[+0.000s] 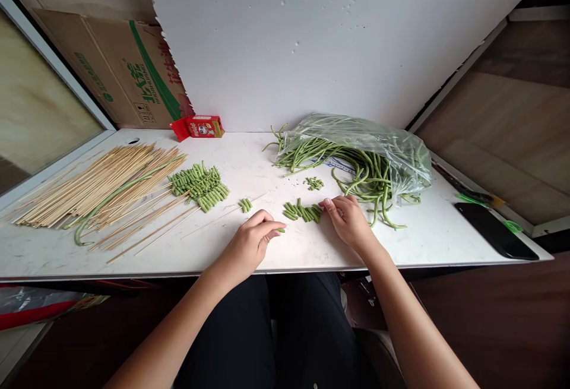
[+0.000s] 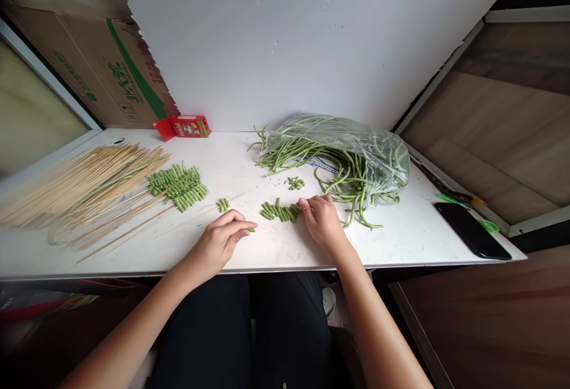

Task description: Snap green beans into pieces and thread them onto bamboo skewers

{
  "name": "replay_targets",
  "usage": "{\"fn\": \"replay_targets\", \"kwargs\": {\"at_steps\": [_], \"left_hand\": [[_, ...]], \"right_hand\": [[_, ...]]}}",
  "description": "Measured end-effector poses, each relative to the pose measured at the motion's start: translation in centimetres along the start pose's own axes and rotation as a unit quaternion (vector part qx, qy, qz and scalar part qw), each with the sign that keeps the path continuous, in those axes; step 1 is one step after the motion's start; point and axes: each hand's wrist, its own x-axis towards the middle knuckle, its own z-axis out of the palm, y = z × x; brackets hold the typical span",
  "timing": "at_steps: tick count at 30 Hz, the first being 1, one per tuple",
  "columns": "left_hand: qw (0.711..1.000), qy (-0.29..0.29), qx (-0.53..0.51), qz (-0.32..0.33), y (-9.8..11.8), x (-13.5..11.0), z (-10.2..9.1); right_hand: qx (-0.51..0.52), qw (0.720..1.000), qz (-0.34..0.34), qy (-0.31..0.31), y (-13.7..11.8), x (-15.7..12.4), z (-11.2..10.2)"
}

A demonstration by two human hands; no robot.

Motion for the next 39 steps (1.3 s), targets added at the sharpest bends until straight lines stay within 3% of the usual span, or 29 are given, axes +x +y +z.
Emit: {"fn": "replay_targets", "kwargs": {"at_steps": [4,6,10,12,17,24,39], "left_hand": [[0.999,-0.030,0.022,0.005,0.0,-0.1,0.0],[0.999,-0.021,0.031,0.014,0.1,-0.1,0.1],[0.997,0.041,0.057,0.025,-0.1,0.0,0.4],[0.996,0.059,0.057,0.024,-0.1,0.0,0.5],[0.995,0.082,0.050,0.020,0.1,0.0,0.4],[0.992,0.101,0.064,0.033,0.2,0.3,0.0],[0.988,0.027,0.118,0.098,0.2,0.2,0.0]], "right_hand": [[0.005,0.999,-0.017,0.047,-1.2,-0.1,-0.4],[0.048,0.998,-0.027,0.039,-2.7,-0.4,-0.7],[0.179,0.976,-0.079,-0.091,-6.0,-1.3,-0.7],[0.213,0.963,-0.107,-0.127,-7.2,-1.7,-0.3],[0.233,0.957,-0.151,-0.081,-8.3,-2.1,0.9],[0.228,0.959,-0.161,-0.052,-8.6,-2.0,1.0],[0.203,0.953,-0.222,-0.044,-9.5,-2.5,2.1]]}}
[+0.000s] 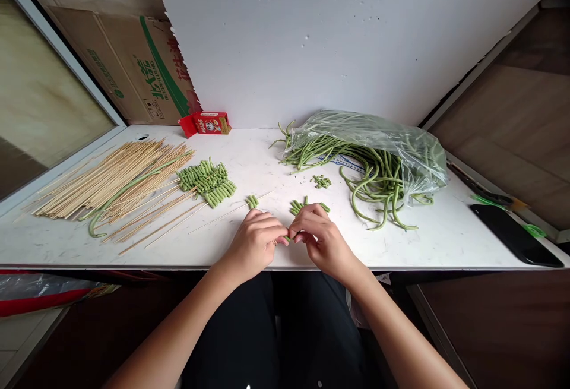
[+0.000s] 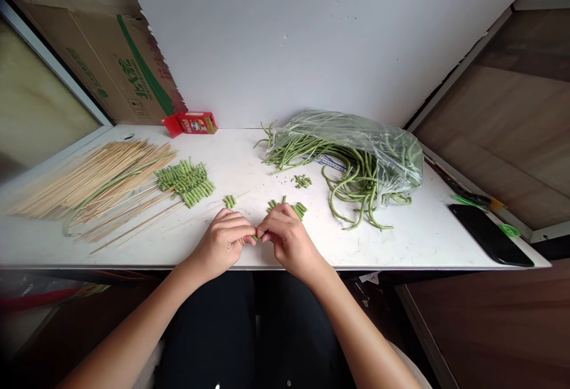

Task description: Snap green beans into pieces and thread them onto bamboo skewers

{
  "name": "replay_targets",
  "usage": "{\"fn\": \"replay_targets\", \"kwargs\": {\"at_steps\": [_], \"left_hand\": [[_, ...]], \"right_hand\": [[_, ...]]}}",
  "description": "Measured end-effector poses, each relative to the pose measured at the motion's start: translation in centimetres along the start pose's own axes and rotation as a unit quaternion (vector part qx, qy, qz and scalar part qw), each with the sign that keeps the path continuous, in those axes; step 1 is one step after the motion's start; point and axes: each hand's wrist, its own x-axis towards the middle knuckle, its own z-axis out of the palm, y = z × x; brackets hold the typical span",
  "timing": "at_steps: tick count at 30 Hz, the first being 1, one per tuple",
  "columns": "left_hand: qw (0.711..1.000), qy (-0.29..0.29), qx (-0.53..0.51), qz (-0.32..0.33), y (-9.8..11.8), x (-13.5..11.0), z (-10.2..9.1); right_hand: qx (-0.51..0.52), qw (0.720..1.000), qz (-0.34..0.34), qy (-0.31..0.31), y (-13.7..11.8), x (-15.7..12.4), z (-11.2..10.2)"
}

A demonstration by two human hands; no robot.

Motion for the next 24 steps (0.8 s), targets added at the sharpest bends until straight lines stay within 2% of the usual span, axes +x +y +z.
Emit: {"fn": "replay_targets", "kwargs": {"at_steps": [4,7,10,12,14,17,22,24], "left_hand": [[0.999,-0.009,-0.026,-0.032,-0.2,0.1,-0.2],[0.990,-0.014,-0.079,-0.119,0.0,0.1,-0.4],[0.957,-0.019,-0.186,-0.222,0.3,0.1,-0.4],[0.930,-0.016,-0.258,-0.261,0.3,0.1,-0.4],[0.914,-0.010,-0.297,-0.276,0.1,0.2,-0.3],[0.912,0.004,-0.290,-0.291,-0.4,0.4,-0.1],[0.915,0.028,-0.270,-0.299,-0.9,0.2,0.5],[0.918,0.034,-0.265,-0.292,-1.0,0.1,0.8]], "right_hand": [[-0.001,1.000,0.007,0.018,0.2,0.2,-0.7],[-0.046,0.996,0.033,0.069,1.7,0.0,-2.1],[-0.148,0.977,0.091,0.123,4.5,-0.6,-3.9],[-0.217,0.958,0.126,0.143,6.5,-1.2,-4.9],[-0.265,0.941,0.149,0.146,8.0,-1.8,-5.5],[-0.296,0.931,0.164,0.137,9.3,-2.5,-5.6],[-0.296,0.937,0.156,0.100,9.4,-2.7,-5.2],[-0.285,0.940,0.152,0.108,8.9,-2.4,-5.2]]}}
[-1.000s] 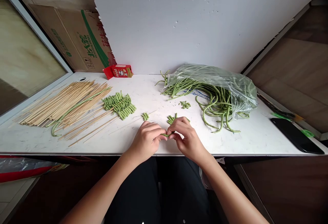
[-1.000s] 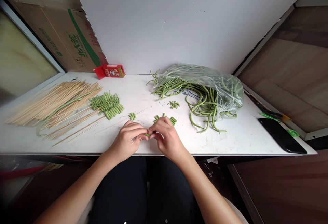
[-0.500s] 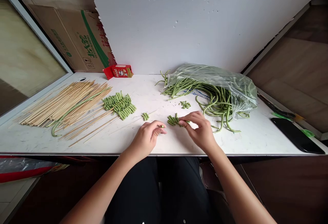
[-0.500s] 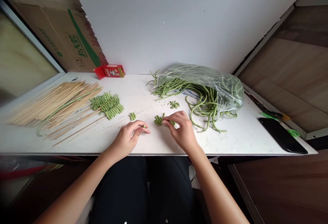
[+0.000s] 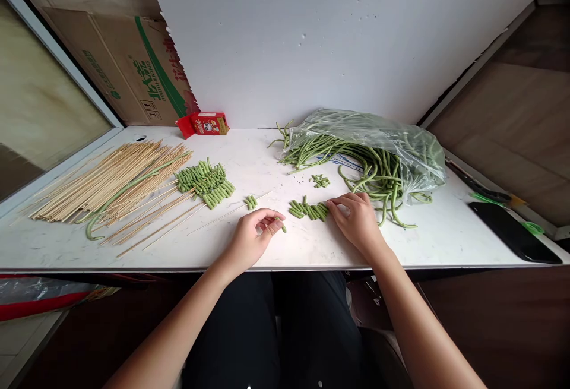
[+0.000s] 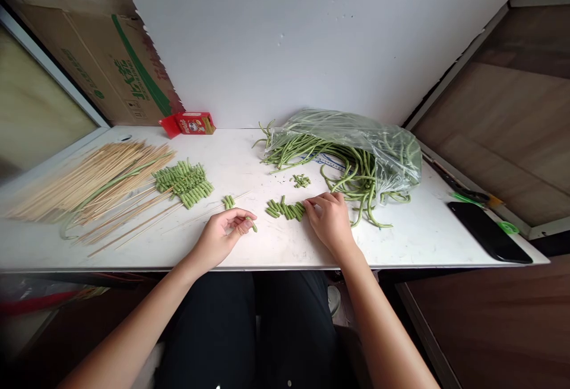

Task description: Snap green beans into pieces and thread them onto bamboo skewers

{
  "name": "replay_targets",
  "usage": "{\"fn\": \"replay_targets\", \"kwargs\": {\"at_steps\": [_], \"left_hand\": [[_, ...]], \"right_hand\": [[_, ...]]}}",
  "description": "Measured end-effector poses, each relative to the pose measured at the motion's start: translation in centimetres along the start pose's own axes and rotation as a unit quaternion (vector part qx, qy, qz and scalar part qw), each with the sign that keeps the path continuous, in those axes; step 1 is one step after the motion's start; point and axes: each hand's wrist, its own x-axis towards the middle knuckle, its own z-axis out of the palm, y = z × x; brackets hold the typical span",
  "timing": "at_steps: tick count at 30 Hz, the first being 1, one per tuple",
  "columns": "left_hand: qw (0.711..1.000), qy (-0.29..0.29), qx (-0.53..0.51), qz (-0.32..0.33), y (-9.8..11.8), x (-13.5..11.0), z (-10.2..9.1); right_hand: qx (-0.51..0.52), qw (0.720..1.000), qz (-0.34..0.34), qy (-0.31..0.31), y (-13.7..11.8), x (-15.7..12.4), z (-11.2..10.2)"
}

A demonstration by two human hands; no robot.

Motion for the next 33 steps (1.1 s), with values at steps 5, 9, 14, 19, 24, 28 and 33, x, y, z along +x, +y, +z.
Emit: {"fn": "replay_targets", "kwargs": {"at_steps": [5,9,14,19,24,28,33], "left_hand": [[1.000,0.009,0.021,0.014,-0.4,-0.2,0.3],[1.000,0.018,0.009,0.008,0.0,-0.2,0.4],[0.999,0.025,0.021,-0.001,1.2,-0.4,0.5],[0.999,-0.009,0.043,0.013,1.2,-1.0,-0.2],[0.965,0.040,0.246,0.076,-0.3,-1.9,-2.9],[0.921,0.101,0.361,0.107,-1.5,-2.5,-6.1],[0.867,0.166,0.460,0.092,-2.5,-3.9,-9.7]], "right_hand": [[0.110,0.994,-0.006,-0.017,-4.1,0.3,-1.4],[0.239,0.960,-0.013,-0.147,-8.2,-0.4,-1.6],[0.290,0.940,-0.014,-0.181,-9.7,-1.2,-0.5],[0.290,0.947,-0.009,-0.140,-9.0,-1.2,-0.1],[0.288,0.952,0.013,-0.100,-8.3,-0.9,-0.1],[0.287,0.953,0.022,-0.093,-7.9,-0.8,-0.2],[0.282,0.955,0.035,-0.085,-7.5,-0.9,0.2]]}}
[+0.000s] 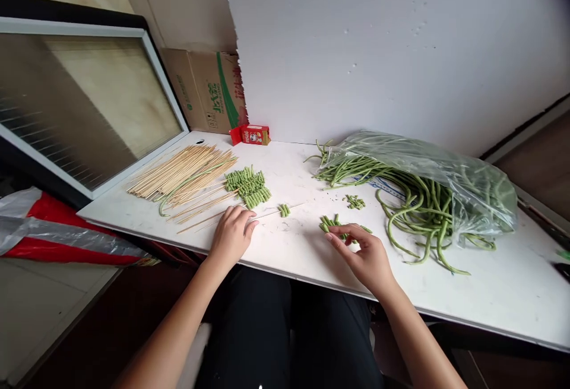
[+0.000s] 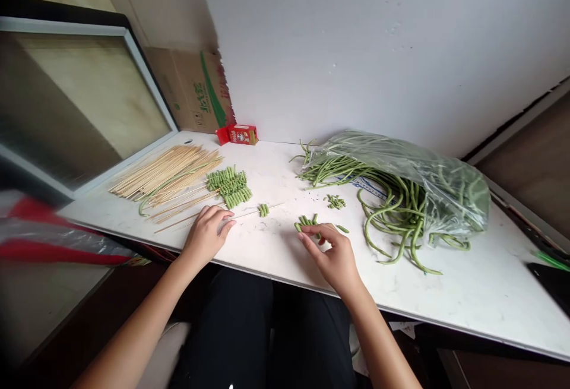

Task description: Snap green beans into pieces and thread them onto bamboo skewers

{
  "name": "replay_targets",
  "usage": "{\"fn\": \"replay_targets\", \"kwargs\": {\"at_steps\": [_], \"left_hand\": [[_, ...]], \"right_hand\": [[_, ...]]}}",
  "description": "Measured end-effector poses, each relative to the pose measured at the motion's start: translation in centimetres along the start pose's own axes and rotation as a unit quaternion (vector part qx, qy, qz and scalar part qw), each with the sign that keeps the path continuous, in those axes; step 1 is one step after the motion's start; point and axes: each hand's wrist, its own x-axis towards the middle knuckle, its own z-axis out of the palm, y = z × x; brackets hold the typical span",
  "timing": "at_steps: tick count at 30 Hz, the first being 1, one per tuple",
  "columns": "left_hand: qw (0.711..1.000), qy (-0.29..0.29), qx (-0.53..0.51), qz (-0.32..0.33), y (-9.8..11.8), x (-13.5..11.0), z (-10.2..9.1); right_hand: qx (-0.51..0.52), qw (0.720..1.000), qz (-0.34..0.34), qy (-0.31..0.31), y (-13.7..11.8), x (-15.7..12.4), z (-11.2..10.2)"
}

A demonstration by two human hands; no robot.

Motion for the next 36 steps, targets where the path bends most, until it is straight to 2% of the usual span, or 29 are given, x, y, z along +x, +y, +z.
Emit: {"fn": "replay_targets", "kwargs": {"at_steps": [5,11,14,18,21,25,28,31,36], "left_hand": [[1.000,0.004,0.013,-0.015,-1.4,-0.7,-0.1],[0.999,-0.004,0.008,-0.040,-1.2,-0.1,1.0],[0.998,0.013,-0.034,-0.047,-1.3,-0.1,1.4],[0.995,0.033,-0.077,-0.053,-1.4,-0.6,1.6],[0.993,0.030,-0.098,-0.051,-0.4,-1.2,1.6],[0.986,0.018,-0.152,-0.066,1.8,-1.8,1.7],[0.982,0.017,-0.172,-0.082,2.9,-2.0,2.0],[0.982,0.014,-0.168,-0.082,3.1,-2.0,2.5],[0.979,0.000,-0.180,-0.099,2.9,-1.4,3.1]], "right_hand": [[-0.009,1.000,-0.005,0.002,-0.2,0.1,0.0],[-0.009,0.998,0.036,0.044,-0.1,0.1,-0.2],[0.005,0.996,0.055,0.064,0.1,0.2,-0.3],[0.018,0.996,0.065,0.062,0.2,0.3,-0.3],[0.044,0.992,0.100,0.062,0.1,0.3,-0.2],[0.116,0.977,0.158,0.084,0.0,0.4,0.1],[0.173,0.965,0.168,0.098,0.2,0.5,0.3],[0.250,0.947,0.172,0.108,0.7,0.6,0.3],[0.328,0.910,0.198,0.160,1.7,0.7,0.3]]}}
